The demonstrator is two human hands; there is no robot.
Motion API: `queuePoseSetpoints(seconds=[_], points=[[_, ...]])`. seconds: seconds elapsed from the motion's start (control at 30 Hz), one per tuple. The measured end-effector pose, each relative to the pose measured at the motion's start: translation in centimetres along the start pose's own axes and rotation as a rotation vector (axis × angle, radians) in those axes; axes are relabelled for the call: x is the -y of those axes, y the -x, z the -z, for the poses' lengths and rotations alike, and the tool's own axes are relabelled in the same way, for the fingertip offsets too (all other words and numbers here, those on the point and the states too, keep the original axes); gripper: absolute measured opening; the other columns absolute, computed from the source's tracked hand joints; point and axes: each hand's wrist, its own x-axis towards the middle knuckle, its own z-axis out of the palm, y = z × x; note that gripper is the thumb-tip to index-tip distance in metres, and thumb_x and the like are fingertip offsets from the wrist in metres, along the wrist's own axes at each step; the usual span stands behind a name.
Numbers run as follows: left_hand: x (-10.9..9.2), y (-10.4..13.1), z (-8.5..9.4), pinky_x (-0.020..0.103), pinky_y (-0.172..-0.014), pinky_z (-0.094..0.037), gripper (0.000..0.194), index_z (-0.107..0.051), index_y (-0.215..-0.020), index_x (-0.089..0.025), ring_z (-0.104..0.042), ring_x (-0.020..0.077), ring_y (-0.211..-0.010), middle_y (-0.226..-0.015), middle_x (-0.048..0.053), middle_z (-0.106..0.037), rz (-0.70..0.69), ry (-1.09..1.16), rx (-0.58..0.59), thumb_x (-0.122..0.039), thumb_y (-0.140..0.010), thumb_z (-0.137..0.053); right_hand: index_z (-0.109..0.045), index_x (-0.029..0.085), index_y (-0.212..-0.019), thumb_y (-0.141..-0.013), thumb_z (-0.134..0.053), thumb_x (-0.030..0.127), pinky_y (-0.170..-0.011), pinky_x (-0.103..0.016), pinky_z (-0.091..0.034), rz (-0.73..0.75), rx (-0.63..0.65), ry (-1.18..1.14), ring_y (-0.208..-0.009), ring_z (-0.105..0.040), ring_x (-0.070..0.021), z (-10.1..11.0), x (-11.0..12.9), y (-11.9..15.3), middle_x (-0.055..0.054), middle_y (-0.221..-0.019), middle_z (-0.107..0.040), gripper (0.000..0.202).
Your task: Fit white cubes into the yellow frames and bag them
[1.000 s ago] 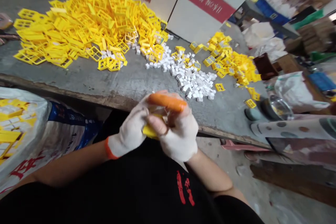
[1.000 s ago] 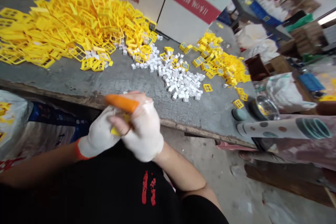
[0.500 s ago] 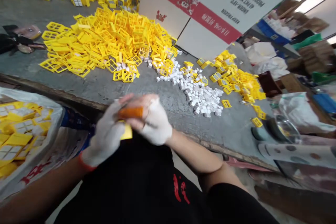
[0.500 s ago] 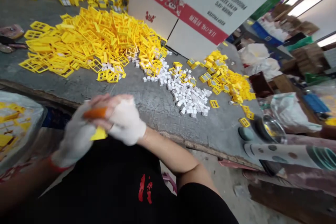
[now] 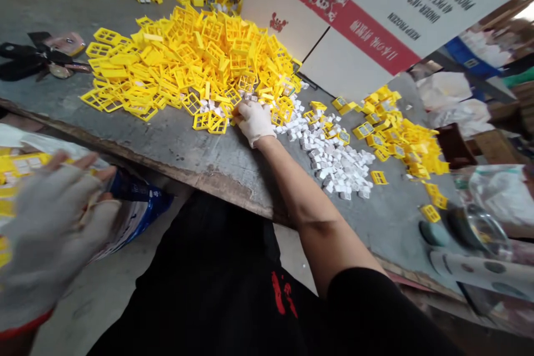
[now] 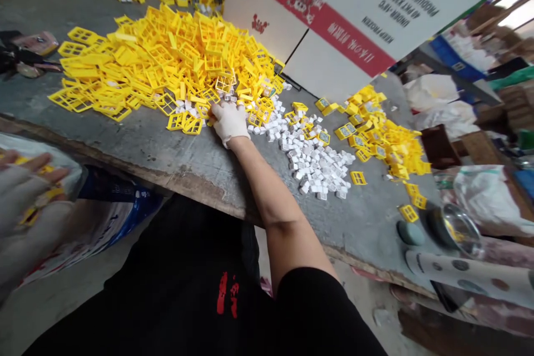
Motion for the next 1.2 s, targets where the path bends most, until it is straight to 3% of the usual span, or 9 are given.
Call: queuePoseSetpoints(seconds=[0.07, 0.17, 0.27, 0.37, 0.5, 0.63, 0.8, 1.0, 1.2], points=[[-0.1, -0.4, -3.7, 0.071, -0.133, -0.041, 0.029, -0.09, -0.115, -0.04, -0.047, 0.0512, -0.164, -0.148, -0.004, -0.08, -0.131, -0.162, -0.088, -0.035, -0.087, -0.087, -0.079, 0.02, -0.109, -0.099, -0.065, 0.018, -0.112, -0.05, -0.052, -0.052, -0.008, -0.123, -0.122, -0.072, -0.0318, 0.5, -1.4, 1.6, -0.013, -0.126, -0.082, 0.018], [-0.9, -0.9, -9.4, 0.054, -0.118, -0.061, 0.021, -0.091, -0.115, -0.035, -0.081, 0.0337, -0.118, -0.121, 0.001, -0.088, 0.044, 0.008, 0.043, -0.034, -0.098, -0.077, -0.073, 0.022, -0.093, -0.09, -0.073, 0.025, -0.089, -0.039, -0.057, -0.174, 0.01, -0.555, -0.092, -0.07, -0.0234, 1.2, -3.7, 6.0, -0.004, -0.097, -0.078, 0.004], [-1.7, -1.8, -14.1, 0.034, -0.077, -0.07, 0.03, -0.088, -0.124, -0.025, -0.083, 0.0249, -0.093, -0.129, 0.01, -0.086, 0.273, 0.24, 0.236, -0.033, -0.096, -0.08, -0.067, 0.023, -0.083, -0.081, -0.09, 0.044, -0.074, -0.032, -0.053, -0.199, 0.108, -1.06, -0.073, -0.06, -0.0167, 1.4, -4.0, 12.2, 0.004, -0.076, -0.068, 0.031], [-1.7, -2.6, -16.6, 0.028, -0.064, -0.066, 0.033, -0.086, -0.119, -0.018, -0.08, 0.0223, -0.083, -0.115, 0.012, -0.085, 0.337, 0.447, 0.39, -0.039, -0.095, -0.083, -0.069, 0.023, -0.082, -0.074, -0.1, 0.063, -0.072, -0.029, -0.052, -0.17, 0.351, -1.365, -0.069, -0.06, -0.014, 1.4, -2.8, 17.3, 0.004, -0.073, -0.068, 0.051], [-1.0, -2.0, -15.7, 0.025, -0.064, -0.062, 0.02, -0.083, -0.094, -0.018, -0.074, 0.0193, -0.078, -0.09, 0.007, -0.08, 0.393, 0.525, 0.329, -0.036, -0.087, -0.088, -0.078, 0.023, -0.096, -0.086, -0.091, 0.064, -0.077, -0.033, -0.059, -0.052, 0.429, -1.265, -0.078, -0.069, -0.0179, 0.8, -2.9, 16.4, -0.002, -0.089, -0.077, 0.044], [-0.1, 0.2, -12.1, 0.027, -0.085, -0.066, 0.015, -0.081, -0.095, -0.023, -0.079, 0.0223, -0.104, -0.124, 0.008, -0.086, 0.405, 0.49, 0.231, -0.028, -0.085, -0.091, -0.078, 0.019, -0.137, -0.099, -0.068, 0.023, -0.109, -0.048, -0.06, 0.096, 0.032, -0.442, -0.122, -0.074, -0.0298, -0.3, -3.4, 7.0, -0.014, -0.136, -0.08, 0.04], [0.9, 2.7, -9.4, 0.036, -0.087, -0.07, 0.027, -0.072, -0.093, -0.025, -0.077, 0.0347, -0.128, -0.138, 0.009, -0.082, 0.513, 0.522, 0.315, -0.036, -0.086, -0.095, -0.07, 0.017, -0.156, -0.1, -0.071, 0.024, -0.126, -0.06, -0.046, 0.246, 0.085, -0.192, -0.154, -0.057, -0.0415, -1.9, 0.2, -1.9, -0.019, -0.168, -0.064, 0.057], [2.6, 3.1, -9.8, 0.036, -0.091, -0.07, 0.034, -0.078, -0.106, -0.024, -0.077, 0.0349, -0.131, -0.137, 0.013, -0.081, 0.61, 0.536, 0.419, -0.047, -0.088, -0.096, -0.065, 0.022, -0.161, -0.106, -0.067, 0.049, -0.119, -0.06, -0.046, 0.332, 0.168, 0.039, -0.156, -0.049, -0.0444, -3.5, 3.1, -4.3, -0.016, -0.178, -0.053, 0.062], [1.9, 2.0, -11.7, 0.036, -0.084, -0.071, 0.05, -0.078, -0.102, -0.022, -0.083, 0.0345, -0.117, -0.13, 0.016, -0.084, 0.61, 0.602, 0.444, -0.063, -0.084, -0.097, -0.067, 0.022, -0.154, -0.11, -0.05, 0.03, -0.113, -0.058, -0.046, 0.299, 0.129, 0.027, -0.146, -0.056, -0.0415, -3.3, 2.3, -3.6, -0.018, -0.168, -0.06, 0.048]])
